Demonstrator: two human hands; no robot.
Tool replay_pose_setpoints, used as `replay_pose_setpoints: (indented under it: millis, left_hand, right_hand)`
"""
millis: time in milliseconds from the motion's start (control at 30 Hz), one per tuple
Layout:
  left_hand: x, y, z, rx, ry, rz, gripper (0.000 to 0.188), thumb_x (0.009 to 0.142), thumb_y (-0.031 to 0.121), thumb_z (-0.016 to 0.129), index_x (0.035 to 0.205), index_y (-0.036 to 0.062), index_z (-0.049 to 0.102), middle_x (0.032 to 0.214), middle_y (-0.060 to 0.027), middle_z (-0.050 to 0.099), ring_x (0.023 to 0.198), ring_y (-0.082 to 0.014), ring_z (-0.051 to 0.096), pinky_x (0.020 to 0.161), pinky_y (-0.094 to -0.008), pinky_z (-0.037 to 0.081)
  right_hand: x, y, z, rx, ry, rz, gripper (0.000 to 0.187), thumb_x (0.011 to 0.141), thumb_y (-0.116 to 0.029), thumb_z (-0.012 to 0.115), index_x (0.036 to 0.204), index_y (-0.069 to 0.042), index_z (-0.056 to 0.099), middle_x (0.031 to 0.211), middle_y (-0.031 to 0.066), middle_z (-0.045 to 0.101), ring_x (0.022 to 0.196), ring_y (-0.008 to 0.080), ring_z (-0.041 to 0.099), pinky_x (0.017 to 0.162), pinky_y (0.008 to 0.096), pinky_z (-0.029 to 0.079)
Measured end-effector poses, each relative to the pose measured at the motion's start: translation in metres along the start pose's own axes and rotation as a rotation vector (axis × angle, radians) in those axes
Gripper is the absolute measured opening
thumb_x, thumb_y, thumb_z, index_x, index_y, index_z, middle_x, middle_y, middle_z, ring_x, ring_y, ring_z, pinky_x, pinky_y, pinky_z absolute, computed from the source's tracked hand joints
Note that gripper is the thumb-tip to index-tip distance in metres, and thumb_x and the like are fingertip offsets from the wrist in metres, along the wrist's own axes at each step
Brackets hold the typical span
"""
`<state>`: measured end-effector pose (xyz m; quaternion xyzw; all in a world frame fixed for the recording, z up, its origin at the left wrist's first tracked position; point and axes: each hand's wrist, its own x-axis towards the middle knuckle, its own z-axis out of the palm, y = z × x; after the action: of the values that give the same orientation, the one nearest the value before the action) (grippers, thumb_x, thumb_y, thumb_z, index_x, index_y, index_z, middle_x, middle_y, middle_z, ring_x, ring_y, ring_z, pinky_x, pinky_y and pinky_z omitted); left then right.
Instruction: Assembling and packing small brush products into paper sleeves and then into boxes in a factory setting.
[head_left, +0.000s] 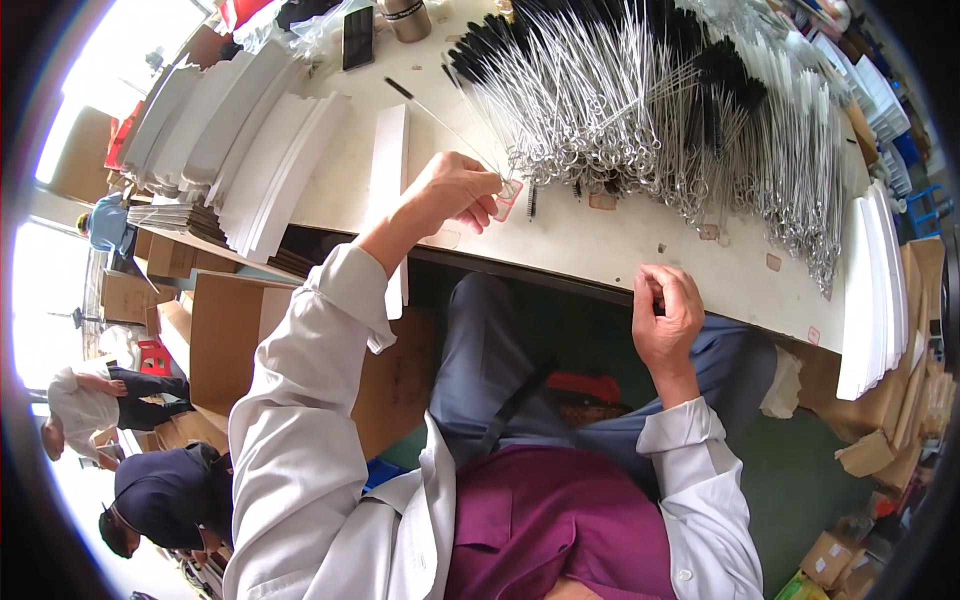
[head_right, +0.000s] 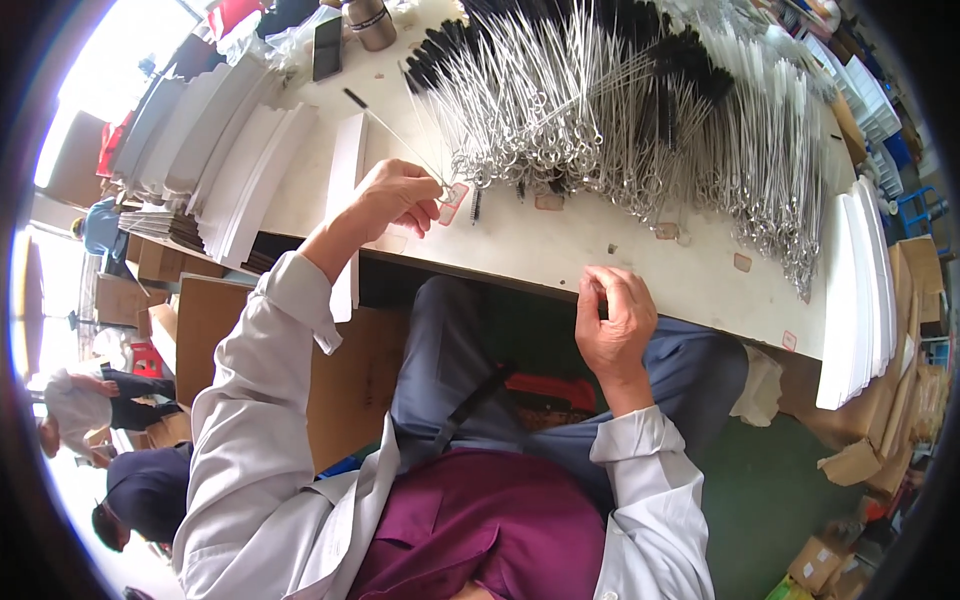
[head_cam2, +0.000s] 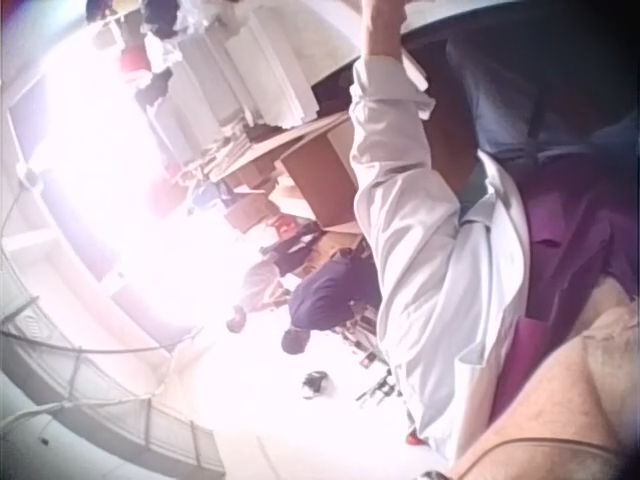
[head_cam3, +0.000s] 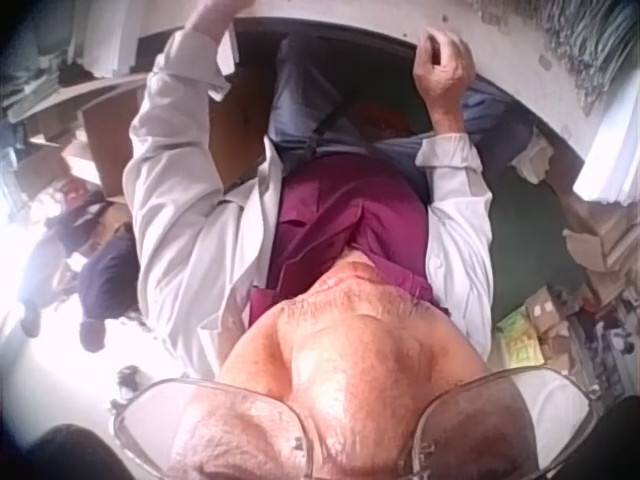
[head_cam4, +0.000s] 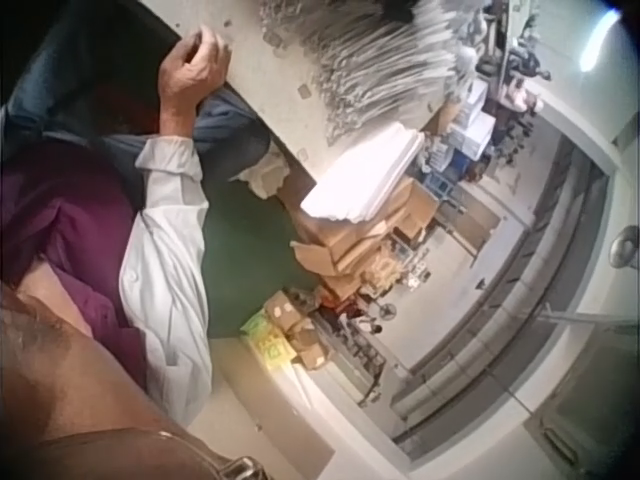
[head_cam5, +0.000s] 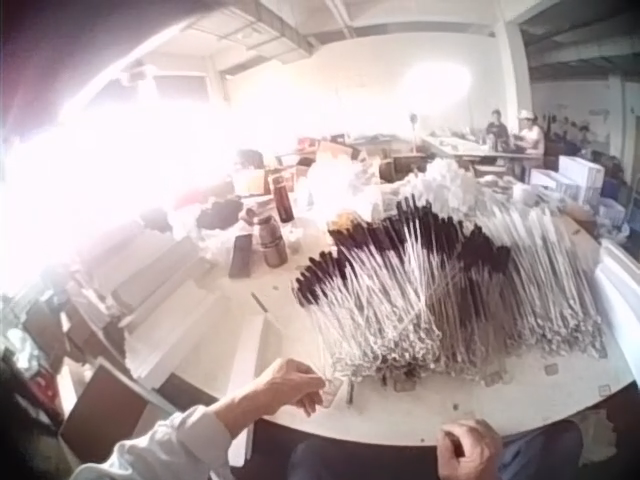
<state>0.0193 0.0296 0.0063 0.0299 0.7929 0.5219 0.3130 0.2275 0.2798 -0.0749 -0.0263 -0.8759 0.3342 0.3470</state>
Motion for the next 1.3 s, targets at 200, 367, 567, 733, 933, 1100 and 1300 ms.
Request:
replay_pose_setpoints:
  millis: [200,367,567,733,933,1100,1300]
  left_hand:
    - [-0.001,-0.003,0.001,0.032,-0.053,0.034,0.024,0.085,0.018,0.060,0.078,-0.0049,0.061,0.072,-0.0180,0.067,0.052,-0.0212,0.064,0.051,-0.0311,0.056]
    - [-0.014,0.002,0.012,0.057,-0.012,0.051,0.024,0.087,0.018,0.057,0.077,-0.0039,0.059,0.072,-0.0179,0.067,0.053,-0.0204,0.065,0.050,-0.0313,0.056]
    - [-0.017,-0.002,0.013,-0.053,-0.049,0.014,0.023,0.088,0.017,0.056,0.075,-0.0015,0.056,0.072,-0.0175,0.066,0.054,-0.0208,0.065,0.051,-0.0317,0.056]
    - [-0.015,-0.002,0.011,-0.106,-0.096,0.019,0.023,0.088,0.016,0.056,0.075,-0.0021,0.056,0.071,-0.0171,0.065,0.054,-0.0214,0.065,0.051,-0.0321,0.056]
    - [-0.015,0.005,0.011,-0.065,-0.079,0.009,0.022,0.088,0.016,0.057,0.076,-0.0027,0.058,0.070,-0.0159,0.064,0.053,-0.0210,0.065,0.051,-0.0329,0.058]
    - [-0.013,-0.004,0.010,-0.082,-0.070,-0.029,0.021,0.087,0.015,0.056,0.077,-0.0029,0.059,0.070,-0.0148,0.065,0.053,-0.0201,0.065,0.051,-0.0324,0.058]
    - [-0.040,-0.013,0.008,-0.058,-0.115,-0.048,0.020,0.087,0.013,0.055,0.076,-0.0032,0.060,0.067,-0.0147,0.065,0.051,-0.0206,0.065,0.050,-0.0321,0.058]
  right_hand:
    - [0.003,-0.003,0.000,0.036,-0.012,0.040,0.010,0.086,-0.002,0.073,0.096,-0.002,0.070,0.090,0.0096,0.070,0.072,0.0227,0.067,0.067,0.0324,0.055]
    - [0.004,-0.006,0.002,0.014,-0.020,0.048,0.010,0.087,-0.002,0.073,0.096,-0.002,0.069,0.090,0.0097,0.070,0.074,0.0238,0.068,0.067,0.0331,0.055]
    - [0.026,-0.026,0.013,0.003,-0.063,-0.183,0.013,0.085,-0.002,0.071,0.098,-0.003,0.070,0.096,0.0101,0.071,0.087,0.0295,0.068,0.077,0.0381,0.055]
    - [0.078,-0.058,0.054,-0.001,-0.180,-0.541,0.023,0.084,-0.005,0.068,0.107,-0.001,0.068,0.116,0.0130,0.066,0.116,0.0323,0.061,0.103,0.0463,0.046]
    - [0.128,-0.038,0.113,-0.223,-0.248,-0.715,0.029,0.088,-0.011,0.063,0.115,-0.002,0.069,0.120,0.0125,0.067,0.120,0.0308,0.059,0.110,0.0478,0.042]
    - [0.138,-0.029,0.123,-0.183,-0.243,-0.772,0.026,0.086,-0.010,0.064,0.109,-0.002,0.073,0.116,0.0091,0.070,0.115,0.0276,0.062,0.109,0.0460,0.043]
    - [0.139,-0.028,0.126,-0.198,-0.235,-0.756,0.027,0.086,-0.013,0.068,0.111,-0.003,0.073,0.116,0.0077,0.070,0.115,0.0248,0.062,0.109,0.0427,0.043]
